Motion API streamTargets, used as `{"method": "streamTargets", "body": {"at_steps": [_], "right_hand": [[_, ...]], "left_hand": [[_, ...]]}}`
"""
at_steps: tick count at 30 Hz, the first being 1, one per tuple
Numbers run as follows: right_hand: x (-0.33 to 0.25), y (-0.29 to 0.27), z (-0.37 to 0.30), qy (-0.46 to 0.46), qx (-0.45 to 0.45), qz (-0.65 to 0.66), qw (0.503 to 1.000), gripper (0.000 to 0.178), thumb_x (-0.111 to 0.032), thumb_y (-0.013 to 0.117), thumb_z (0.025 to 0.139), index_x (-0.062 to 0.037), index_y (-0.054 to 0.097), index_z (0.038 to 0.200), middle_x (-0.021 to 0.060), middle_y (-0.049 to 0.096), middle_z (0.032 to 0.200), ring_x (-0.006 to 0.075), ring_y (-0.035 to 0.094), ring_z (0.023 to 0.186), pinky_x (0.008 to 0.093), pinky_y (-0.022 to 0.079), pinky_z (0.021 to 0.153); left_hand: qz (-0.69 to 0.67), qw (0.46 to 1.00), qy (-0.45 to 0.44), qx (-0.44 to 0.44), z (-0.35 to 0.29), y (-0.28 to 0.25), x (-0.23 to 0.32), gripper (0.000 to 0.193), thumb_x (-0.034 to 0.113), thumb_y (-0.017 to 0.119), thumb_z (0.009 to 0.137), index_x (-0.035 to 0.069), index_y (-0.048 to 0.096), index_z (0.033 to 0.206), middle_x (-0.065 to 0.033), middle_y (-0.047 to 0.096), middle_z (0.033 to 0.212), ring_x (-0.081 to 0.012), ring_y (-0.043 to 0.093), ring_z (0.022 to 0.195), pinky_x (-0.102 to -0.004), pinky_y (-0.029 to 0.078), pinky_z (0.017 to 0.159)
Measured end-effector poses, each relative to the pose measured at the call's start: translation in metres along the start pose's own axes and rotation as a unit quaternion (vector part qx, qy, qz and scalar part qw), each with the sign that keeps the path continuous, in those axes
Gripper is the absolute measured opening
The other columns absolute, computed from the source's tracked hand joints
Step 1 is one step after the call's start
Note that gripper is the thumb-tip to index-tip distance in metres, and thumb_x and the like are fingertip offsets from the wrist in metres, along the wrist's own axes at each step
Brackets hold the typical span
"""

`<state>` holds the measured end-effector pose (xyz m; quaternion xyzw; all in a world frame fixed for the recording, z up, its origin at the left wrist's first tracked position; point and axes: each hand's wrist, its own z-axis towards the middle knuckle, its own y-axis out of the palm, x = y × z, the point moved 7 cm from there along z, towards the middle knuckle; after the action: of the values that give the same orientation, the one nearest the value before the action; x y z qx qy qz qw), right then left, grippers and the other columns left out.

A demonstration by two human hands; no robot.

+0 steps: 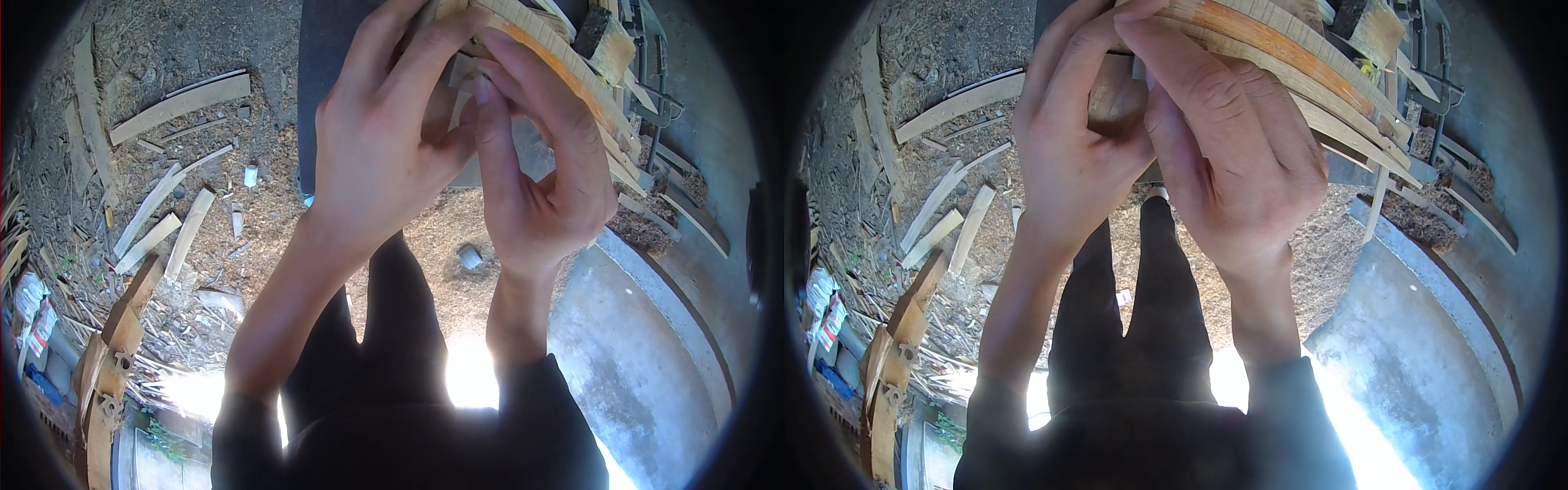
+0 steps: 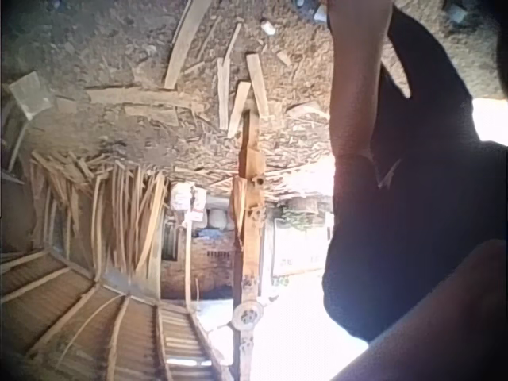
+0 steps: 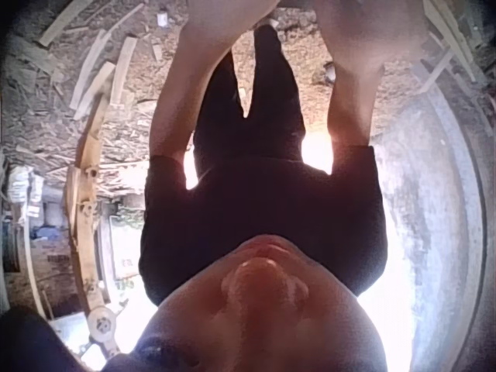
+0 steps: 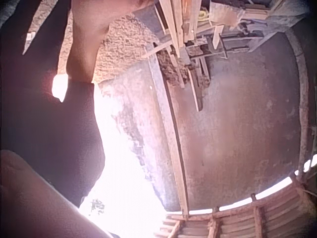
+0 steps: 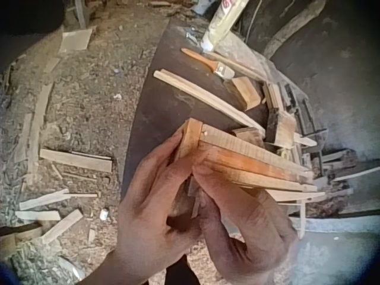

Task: The recorder fits together small wooden blocks and strips to assemble a structure.

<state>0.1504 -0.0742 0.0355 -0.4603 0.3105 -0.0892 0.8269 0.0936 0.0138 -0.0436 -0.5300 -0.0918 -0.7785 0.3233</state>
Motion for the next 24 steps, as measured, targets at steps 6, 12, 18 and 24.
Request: {"method": "streamTargets", "body": {"at_steps": [6,12,18,24], "right_hand": [[0.024,-0.003,-0.019,-0.072,0.107,0.087,0.988,0.034,0.009,0.078,0.090,0.0051,0.071,0.123,0.0139,0.080,0.114,0.0181,0.079,0.095,0.0270,0.063,0.082],[0.029,-0.004,-0.022,-0.015,0.087,0.072,0.993,0.020,0.004,0.082,0.089,-0.0001,0.079,0.109,0.0087,0.081,0.102,0.0145,0.077,0.091,0.0252,0.060,0.084],[0.033,-0.004,-0.023,0.021,0.089,0.111,0.990,0.016,0.004,0.080,0.091,-0.0004,0.080,0.107,0.0079,0.081,0.100,0.0143,0.077,0.094,0.0267,0.060,0.087],[0.035,-0.004,-0.023,0.036,0.090,0.138,0.986,0.016,0.004,0.079,0.092,0.0010,0.079,0.107,0.0082,0.081,0.101,0.0148,0.076,0.097,0.0293,0.061,0.094]], "left_hand": [[-0.021,0.999,0.036,0.022,0.007,0.006,-0.007,0.065,0.017,0.091,0.079,0.003,0.065,0.136,-0.0227,0.051,0.152,-0.0442,0.054,0.141,-0.0498,0.050,0.113],[0.081,0.996,0.020,-0.027,0.013,-0.002,0.011,0.075,0.020,0.094,0.076,0.002,0.062,0.141,-0.0243,0.051,0.153,-0.0403,0.057,0.139,-0.0476,0.050,0.112],[0.012,0.999,0.014,-0.027,0.012,0.001,-0.004,0.103,0.026,0.096,0.075,0.001,0.040,0.158,-0.0259,0.044,0.160,-0.0413,0.047,0.147,-0.0504,0.041,0.119],[-0.019,0.998,0.024,-0.050,0.014,0.007,-0.010,0.112,0.026,0.097,0.075,0.001,0.031,0.162,-0.0257,0.039,0.162,-0.0416,0.042,0.150,-0.0513,0.037,0.122]]}}
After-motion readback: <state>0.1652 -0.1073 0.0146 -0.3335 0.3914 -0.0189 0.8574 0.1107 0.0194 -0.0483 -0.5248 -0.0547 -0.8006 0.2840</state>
